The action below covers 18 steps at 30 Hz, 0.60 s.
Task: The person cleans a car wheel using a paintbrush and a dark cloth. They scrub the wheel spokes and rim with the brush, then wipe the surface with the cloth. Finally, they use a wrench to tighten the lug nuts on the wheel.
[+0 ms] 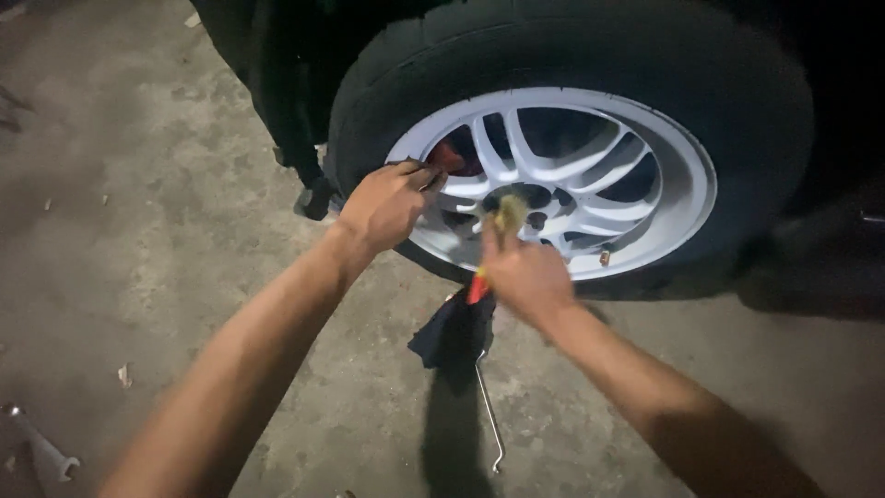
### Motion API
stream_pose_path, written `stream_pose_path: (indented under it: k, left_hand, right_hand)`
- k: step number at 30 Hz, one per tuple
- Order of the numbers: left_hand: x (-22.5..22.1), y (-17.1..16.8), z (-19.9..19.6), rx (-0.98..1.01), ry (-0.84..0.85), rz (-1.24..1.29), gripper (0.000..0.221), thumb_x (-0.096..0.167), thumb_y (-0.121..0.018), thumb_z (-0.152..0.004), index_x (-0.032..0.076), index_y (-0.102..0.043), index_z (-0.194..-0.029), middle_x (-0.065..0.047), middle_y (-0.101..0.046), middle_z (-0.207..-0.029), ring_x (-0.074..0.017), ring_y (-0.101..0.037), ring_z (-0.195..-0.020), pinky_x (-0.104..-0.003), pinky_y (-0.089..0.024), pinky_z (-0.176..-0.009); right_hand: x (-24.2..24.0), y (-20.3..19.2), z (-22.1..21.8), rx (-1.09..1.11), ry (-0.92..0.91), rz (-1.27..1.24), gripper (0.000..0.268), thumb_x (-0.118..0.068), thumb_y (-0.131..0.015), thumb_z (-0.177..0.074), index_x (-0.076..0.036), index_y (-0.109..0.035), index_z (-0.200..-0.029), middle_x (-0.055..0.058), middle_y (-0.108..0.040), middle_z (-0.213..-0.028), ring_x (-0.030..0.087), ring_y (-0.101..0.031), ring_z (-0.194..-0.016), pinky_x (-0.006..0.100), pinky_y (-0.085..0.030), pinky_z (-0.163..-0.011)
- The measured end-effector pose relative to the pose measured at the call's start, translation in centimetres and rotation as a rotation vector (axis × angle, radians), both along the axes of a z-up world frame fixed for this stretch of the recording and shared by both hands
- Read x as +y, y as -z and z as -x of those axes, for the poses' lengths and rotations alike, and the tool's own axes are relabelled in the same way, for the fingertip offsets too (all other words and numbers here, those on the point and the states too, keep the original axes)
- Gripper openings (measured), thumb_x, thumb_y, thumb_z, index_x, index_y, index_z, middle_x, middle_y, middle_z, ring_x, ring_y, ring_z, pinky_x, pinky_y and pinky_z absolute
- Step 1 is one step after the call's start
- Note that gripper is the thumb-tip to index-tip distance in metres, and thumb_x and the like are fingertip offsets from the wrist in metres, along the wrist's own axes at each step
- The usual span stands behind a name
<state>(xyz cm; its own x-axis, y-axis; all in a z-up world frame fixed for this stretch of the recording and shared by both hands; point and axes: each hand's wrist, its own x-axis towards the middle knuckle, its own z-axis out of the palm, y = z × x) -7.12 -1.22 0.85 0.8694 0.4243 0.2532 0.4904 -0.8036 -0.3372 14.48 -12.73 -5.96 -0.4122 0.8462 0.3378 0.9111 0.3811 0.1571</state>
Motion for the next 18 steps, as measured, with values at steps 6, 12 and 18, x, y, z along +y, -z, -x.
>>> stream_pose_path:
  k: [6, 12, 18]
  left_hand:
    - [-0.8, -1.2, -1.2, 0.022, -0.041, 0.025, 0.027, 0.016, -0.065, -0.094, 0.01, -0.076, -0.118, -0.01, -0.075, -0.119, -0.0283, -0.068, -0.115, -0.038, -0.055, -0.09]
    - [-0.7, 0.1, -4.1, -0.059, -0.168, -0.016, 0.012, 0.022, -0.07, -0.086, 0.015, -0.078, -0.091, -0.003, -0.075, -0.089, -0.0221, -0.071, -0.086, -0.034, -0.058, -0.066]
    - [-0.7, 0.4, -5.4, -0.136, -0.219, 0.172, 0.018, 0.014, -0.063, -0.09, 0.008, -0.075, -0.078, -0.013, -0.071, -0.073, -0.0316, -0.072, -0.07, -0.043, -0.061, -0.059]
  right_hand:
    - [-0.8, -1.7, -2.6, -0.013, -0.195, -0.088, 0.045, -0.016, -0.063, -0.09, -0.003, -0.062, -0.134, 0.017, -0.073, -0.089, 0.034, -0.077, -0.067, 0.046, -0.061, -0.055]
    - [0.3, 1.2, -5.7, 0.606, -0.172, 0.247, 0.04, -0.023, -0.064, -0.092, -0.006, -0.063, -0.128, 0.021, -0.073, -0.095, 0.043, -0.072, -0.089, 0.049, -0.059, -0.073]
    - [-0.8, -0.8, -5.3, 0.144, 0.139, 0.328, 0.03, -0.028, -0.063, -0.087, -0.018, -0.063, -0.115, 0.009, -0.076, -0.089, 0.036, -0.077, -0.083, 0.048, -0.061, -0.077]
